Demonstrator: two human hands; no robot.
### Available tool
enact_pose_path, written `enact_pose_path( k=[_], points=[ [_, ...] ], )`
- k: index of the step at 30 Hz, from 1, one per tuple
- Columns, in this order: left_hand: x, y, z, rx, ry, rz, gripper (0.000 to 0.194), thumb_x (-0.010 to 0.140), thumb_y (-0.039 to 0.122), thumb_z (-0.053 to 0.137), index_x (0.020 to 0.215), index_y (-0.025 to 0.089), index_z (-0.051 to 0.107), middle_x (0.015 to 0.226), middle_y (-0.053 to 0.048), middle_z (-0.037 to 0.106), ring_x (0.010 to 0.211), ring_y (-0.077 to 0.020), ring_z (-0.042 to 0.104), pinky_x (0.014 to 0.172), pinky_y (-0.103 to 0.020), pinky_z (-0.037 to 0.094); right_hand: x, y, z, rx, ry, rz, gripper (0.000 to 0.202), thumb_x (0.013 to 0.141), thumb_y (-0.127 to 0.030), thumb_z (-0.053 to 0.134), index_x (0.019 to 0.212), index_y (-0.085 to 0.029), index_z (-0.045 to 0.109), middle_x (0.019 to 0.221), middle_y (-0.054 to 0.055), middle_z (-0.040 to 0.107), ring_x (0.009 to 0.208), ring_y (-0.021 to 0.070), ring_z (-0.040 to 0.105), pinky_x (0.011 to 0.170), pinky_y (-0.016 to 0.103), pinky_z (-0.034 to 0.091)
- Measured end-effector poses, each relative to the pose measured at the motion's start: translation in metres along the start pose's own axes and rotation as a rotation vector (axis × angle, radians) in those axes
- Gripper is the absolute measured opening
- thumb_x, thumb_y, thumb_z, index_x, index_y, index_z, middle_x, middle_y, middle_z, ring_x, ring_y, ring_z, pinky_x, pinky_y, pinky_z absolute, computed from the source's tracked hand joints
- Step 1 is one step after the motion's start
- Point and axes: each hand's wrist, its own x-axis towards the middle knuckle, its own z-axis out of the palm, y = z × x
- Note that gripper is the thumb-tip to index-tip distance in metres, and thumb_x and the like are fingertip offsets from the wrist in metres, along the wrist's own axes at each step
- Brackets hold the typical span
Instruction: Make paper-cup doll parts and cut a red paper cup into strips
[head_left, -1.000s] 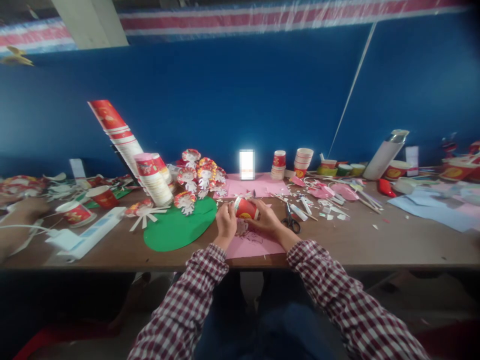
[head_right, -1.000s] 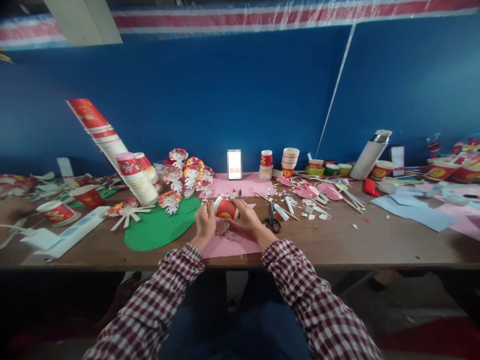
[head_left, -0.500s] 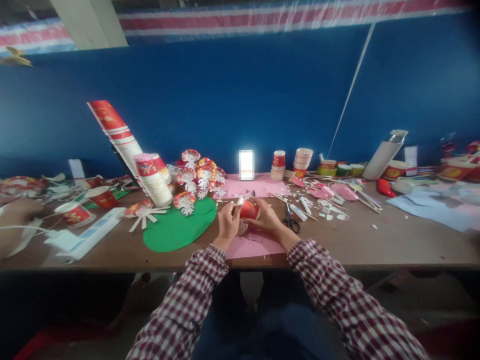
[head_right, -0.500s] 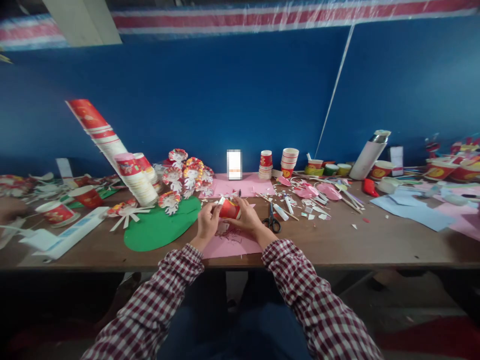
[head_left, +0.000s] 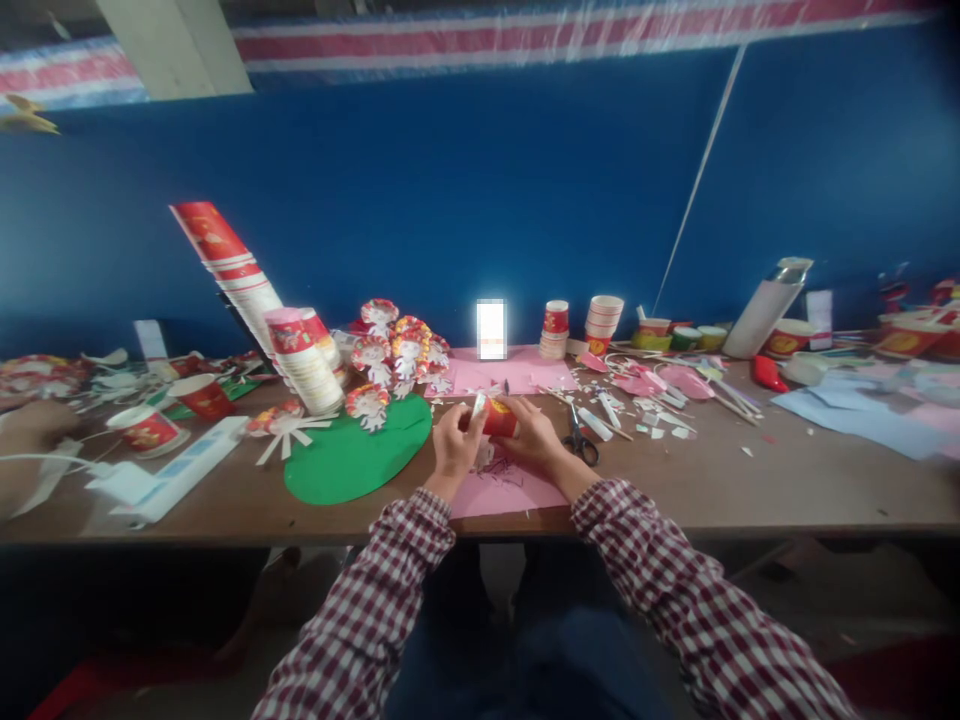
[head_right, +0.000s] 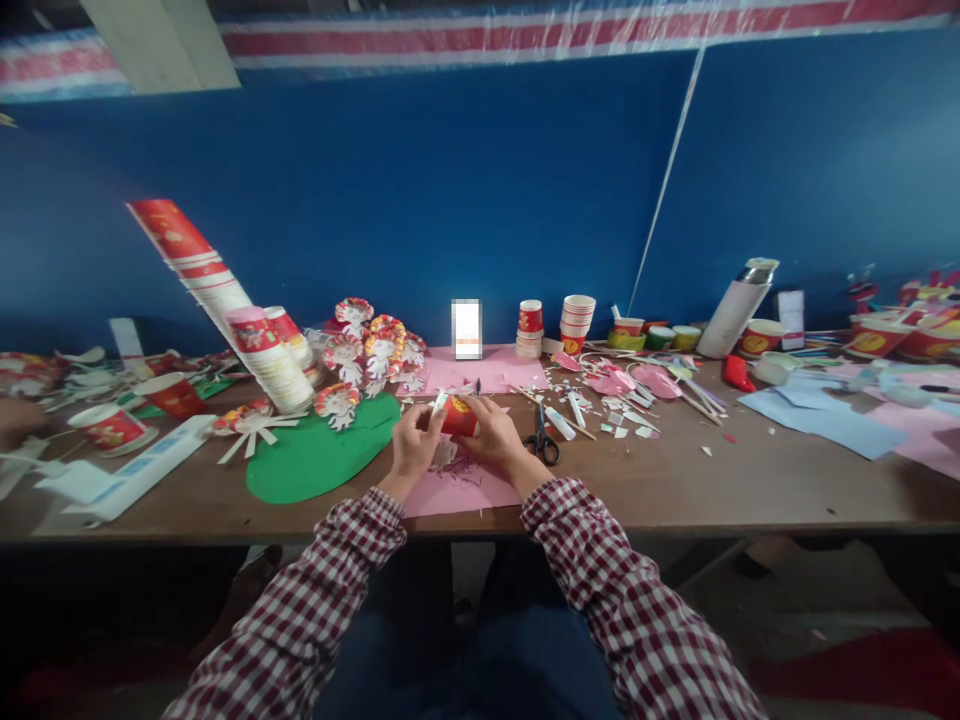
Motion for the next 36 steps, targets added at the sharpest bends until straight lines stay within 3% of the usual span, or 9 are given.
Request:
enact_pose_path(
  k=[10, 16, 22, 28, 36],
  points=[
    [0.0015, -0.0021, -0.0006, 0.025, -0.017, 0.013, 0.031, 0.09, 0.036, 0.04, 0.066, 0.02, 0.051, 0.061, -0.002, 0.056, 0.058, -0.0146, 0.052, 0.06, -0.027, 0.04, 0.0005, 0.0021, 0.0005, -0.043, -0.014, -0.022, 0.074, 0.069, -0.031, 0.073, 0.135, -0.022, 0.041, 0.124, 0.013, 0.053, 0.115, 0.0285, 0.05, 0.095, 0.044, 0.043],
    [0.0017, 0.0002, -0.0027, -0.002, 0.072, -0.075, 0.037, 0.093, 0.038, 0.034, 0.066, 0.02, 0.052, 0.059, -0.002, 0.055, 0.054, -0.0141, 0.049, 0.056, -0.028, 0.038, 0.0, 0.0036, 0.0012, -0.064, 0.011, -0.029, 0.073, 0.07, -0.03, 0.072, 0.135, -0.023, 0.041, 0.125, 0.012, 0.052, 0.117, 0.0279, 0.048, 0.097, 0.045, 0.042],
    [0.0002, 0.0003, -0.0012, 0.0, -0.005, -0.001, 0.031, 0.084, 0.045, 0.051, 0.068, 0.019, 0.053, 0.063, 0.0, 0.056, 0.058, -0.0129, 0.05, 0.06, -0.025, 0.04, 0.0002, 0.0019, -0.0001, -0.089, 0.019, -0.068, 0.07, 0.07, -0.031, 0.073, 0.133, -0.024, 0.043, 0.124, 0.011, 0.052, 0.114, 0.0281, 0.049, 0.097, 0.046, 0.043],
    [0.0001, -0.0016, -0.0013, -0.031, -0.055, 0.049, 0.026, 0.088, 0.039, 0.047, 0.074, 0.019, 0.056, 0.073, -0.003, 0.061, 0.067, -0.0151, 0.055, 0.066, -0.027, 0.042, -0.0005, 0.0018, -0.0001, -0.069, 0.0, -0.002, 0.075, 0.068, -0.045, 0.073, 0.133, -0.022, 0.042, 0.127, 0.013, 0.05, 0.115, 0.0281, 0.05, 0.096, 0.043, 0.044],
    [0.0, -0.0009, 0.0002, 0.003, -0.045, 0.024, 0.028, 0.09, 0.037, 0.042, 0.071, 0.019, 0.054, 0.064, -0.002, 0.057, 0.062, -0.015, 0.054, 0.062, -0.027, 0.04, -0.0012, 0.002, 0.0028, -0.13, -0.056, 0.022, 0.075, 0.07, -0.041, 0.072, 0.134, -0.018, 0.04, 0.118, 0.014, 0.056, 0.108, 0.0292, 0.055, 0.089, 0.042, 0.046]
  ],
)
